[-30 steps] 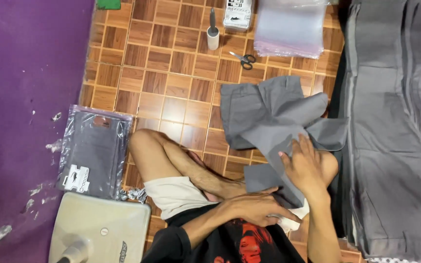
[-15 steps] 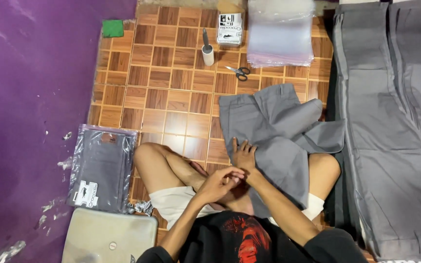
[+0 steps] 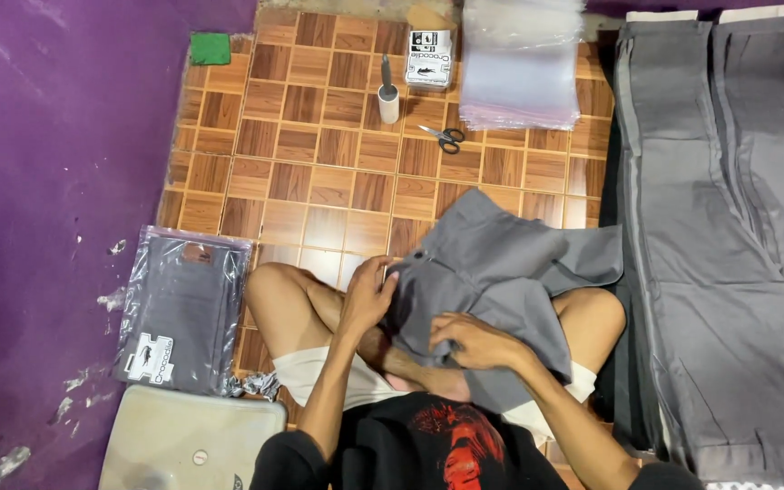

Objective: Folding a pair of trousers and using scissors to trim loose threads to prepare them for packaging.

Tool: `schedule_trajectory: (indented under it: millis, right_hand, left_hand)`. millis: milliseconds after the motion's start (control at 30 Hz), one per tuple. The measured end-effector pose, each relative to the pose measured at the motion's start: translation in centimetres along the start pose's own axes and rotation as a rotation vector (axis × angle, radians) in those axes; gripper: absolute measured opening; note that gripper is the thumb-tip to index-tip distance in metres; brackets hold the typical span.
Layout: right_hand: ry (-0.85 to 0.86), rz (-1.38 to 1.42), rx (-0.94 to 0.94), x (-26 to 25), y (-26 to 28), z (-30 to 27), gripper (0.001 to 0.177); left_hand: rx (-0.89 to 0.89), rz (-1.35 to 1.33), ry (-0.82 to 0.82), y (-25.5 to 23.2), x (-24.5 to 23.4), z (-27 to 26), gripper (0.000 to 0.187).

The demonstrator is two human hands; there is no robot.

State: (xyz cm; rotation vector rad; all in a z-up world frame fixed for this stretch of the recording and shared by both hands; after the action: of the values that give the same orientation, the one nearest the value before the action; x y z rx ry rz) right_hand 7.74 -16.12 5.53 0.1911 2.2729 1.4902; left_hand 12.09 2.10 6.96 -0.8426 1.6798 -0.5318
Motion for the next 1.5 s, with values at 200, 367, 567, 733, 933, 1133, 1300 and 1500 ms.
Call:
schedule_trajectory:
  millis: [200,367,567,733,933,1133,1300,1500]
  right_hand:
    - [0.341,0.230,0.044,-0.9,5.6,-5.4,0.053]
    - [-0.026,0.566,0.335,-3.1,0.9,-5.1,0.040]
    - [-0.434,0.475,0.335,-5.2,-2.3,-1.8,0.029]
    - [-0.448,0.057,0.405,-3.6,0.7,-0.6,0.032]
    - [-0.623,0.194,0.280,-2.2,-1.8,-1.0,0.055]
    - [-0.636,0.268,0.324,-2.9,-3.5,-2.2,0.042]
    - [-0.632,0.298,0.298,-3.4,-2.6,-2.6,0.038]
    - [-0.851,0.354,0.313,-4.4,-1.0,-4.5,0.017]
  left_hand:
    - [-0.173,0.293,0.354,4.2,8.2,2.2,0.071]
    - [-0.323,0.017,0.315,10.3,12.2,3.7,0.069]
    - [-0.500,-0.161,0.303,12.5,12.5,5.6,0.083]
    - [-0.476,-0.108,0.212,17.6,17.6,9.6,0.056]
    - [-0.359,-0.020,0.251,13.8,15.7,8.7,0.036]
    - [-0.140,0.228,0.063,2.8,6.1,5.7,0.035]
    - [-0.136,0.097,0.079,2.8,5.6,5.0,0.040]
    - [-0.118,-0.246,-0.020,0.5,3.1,4.2,0.042]
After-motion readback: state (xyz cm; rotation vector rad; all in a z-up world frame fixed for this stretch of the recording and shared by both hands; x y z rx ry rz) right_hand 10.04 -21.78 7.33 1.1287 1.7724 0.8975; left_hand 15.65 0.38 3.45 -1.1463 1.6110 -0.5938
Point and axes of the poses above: each hand's wrist, its own z-axis towards the middle knuckle, its own x-axis out of the palm, y = z × x, the point moved 9 cm from there along z, towards the middle knuckle, and after that the axes turned 12 degrees about z, right-handed, at the moved point
